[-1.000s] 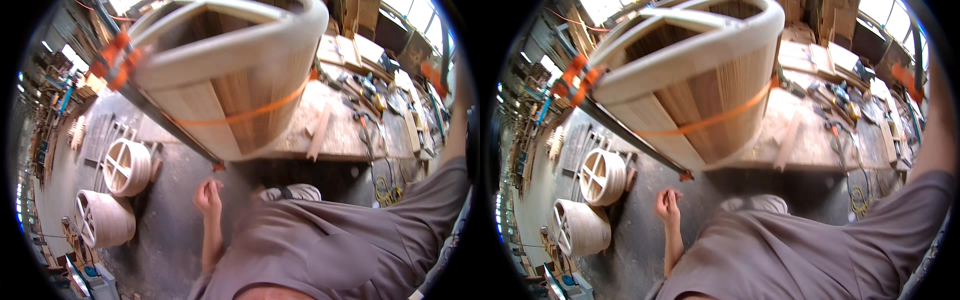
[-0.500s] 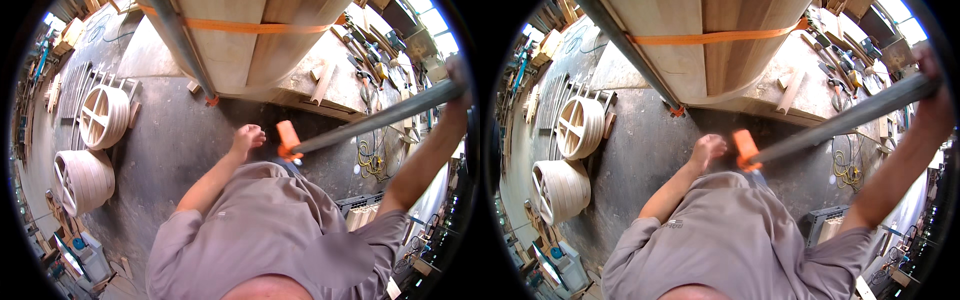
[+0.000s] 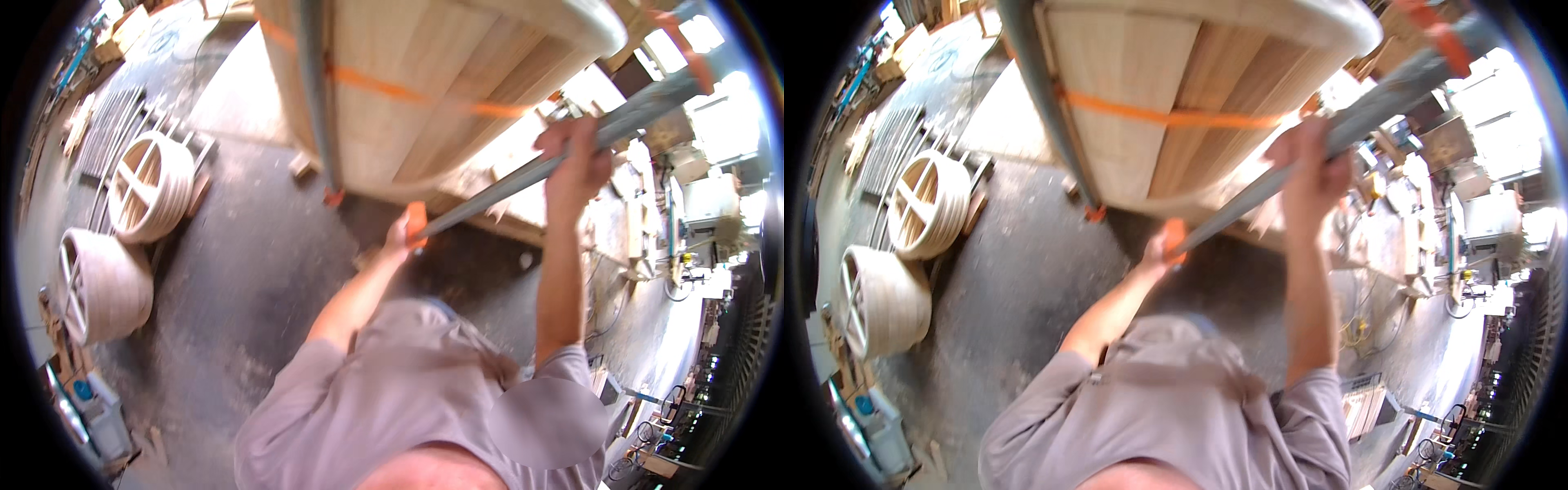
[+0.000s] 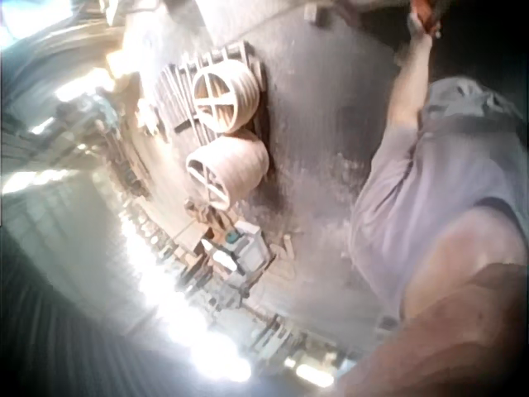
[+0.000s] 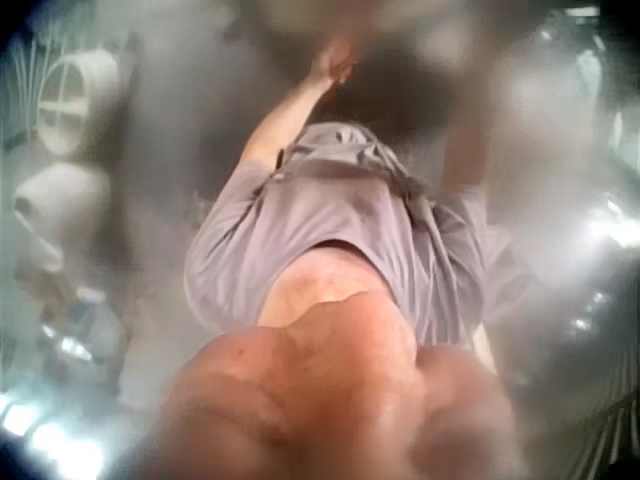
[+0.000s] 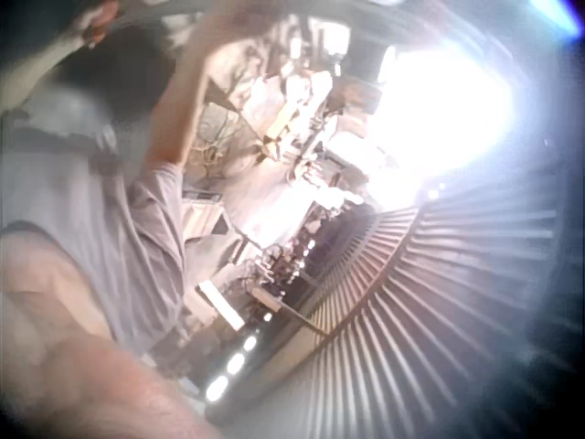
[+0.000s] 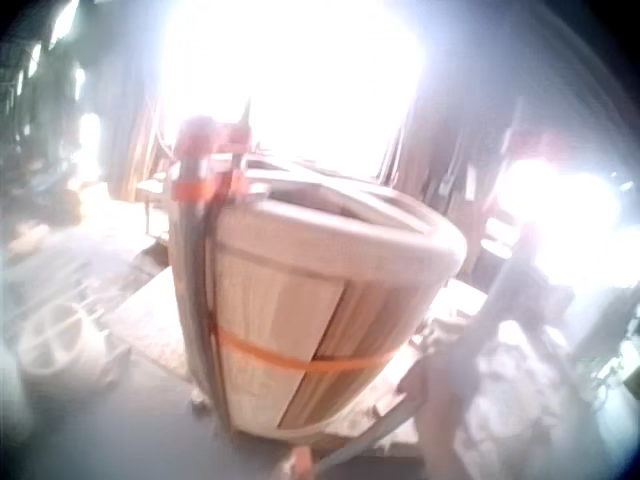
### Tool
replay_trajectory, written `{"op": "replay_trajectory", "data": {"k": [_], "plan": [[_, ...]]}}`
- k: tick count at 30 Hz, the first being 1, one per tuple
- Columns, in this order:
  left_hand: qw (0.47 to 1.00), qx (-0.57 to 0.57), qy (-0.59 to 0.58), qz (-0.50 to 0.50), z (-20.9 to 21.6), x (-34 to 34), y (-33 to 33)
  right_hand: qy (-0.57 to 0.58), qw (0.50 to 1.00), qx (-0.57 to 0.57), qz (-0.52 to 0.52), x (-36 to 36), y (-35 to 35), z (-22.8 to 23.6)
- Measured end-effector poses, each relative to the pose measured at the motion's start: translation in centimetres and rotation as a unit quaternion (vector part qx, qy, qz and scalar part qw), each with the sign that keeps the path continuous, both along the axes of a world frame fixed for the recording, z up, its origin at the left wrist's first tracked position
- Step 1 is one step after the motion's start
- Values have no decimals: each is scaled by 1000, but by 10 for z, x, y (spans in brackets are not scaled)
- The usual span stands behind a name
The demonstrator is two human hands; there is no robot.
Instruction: The person assembles a wooden basket by securing a curved wooden piece to the rim using a hammer and nails. They then attach and tighten multiple clamps around the basket's circumference to hold the structure together. Finally, they remove the clamps and an orange strap from the completed basket.
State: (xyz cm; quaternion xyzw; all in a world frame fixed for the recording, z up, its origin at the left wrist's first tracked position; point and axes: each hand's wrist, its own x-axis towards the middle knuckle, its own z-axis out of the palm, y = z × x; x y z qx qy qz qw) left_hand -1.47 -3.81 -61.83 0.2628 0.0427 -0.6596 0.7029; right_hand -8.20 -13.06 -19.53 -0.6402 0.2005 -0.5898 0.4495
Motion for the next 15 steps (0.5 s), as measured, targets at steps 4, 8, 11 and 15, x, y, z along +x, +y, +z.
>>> {"op": "replay_trajectory", "data": {"k": [4,8,11,15], "plan": [[998,55,9,0,-23,-4,-33,118,991,-65,-8,5,-6,-5],[995,97,-12,5,-10,1,-47,268,957,-110,-36,10,-14,3],[990,110,-61,56,-22,9,-52,329,936,-116,-46,20,-6,6],[977,181,-71,86,-35,10,-52,291,950,-94,-69,24,3,-11]]}}
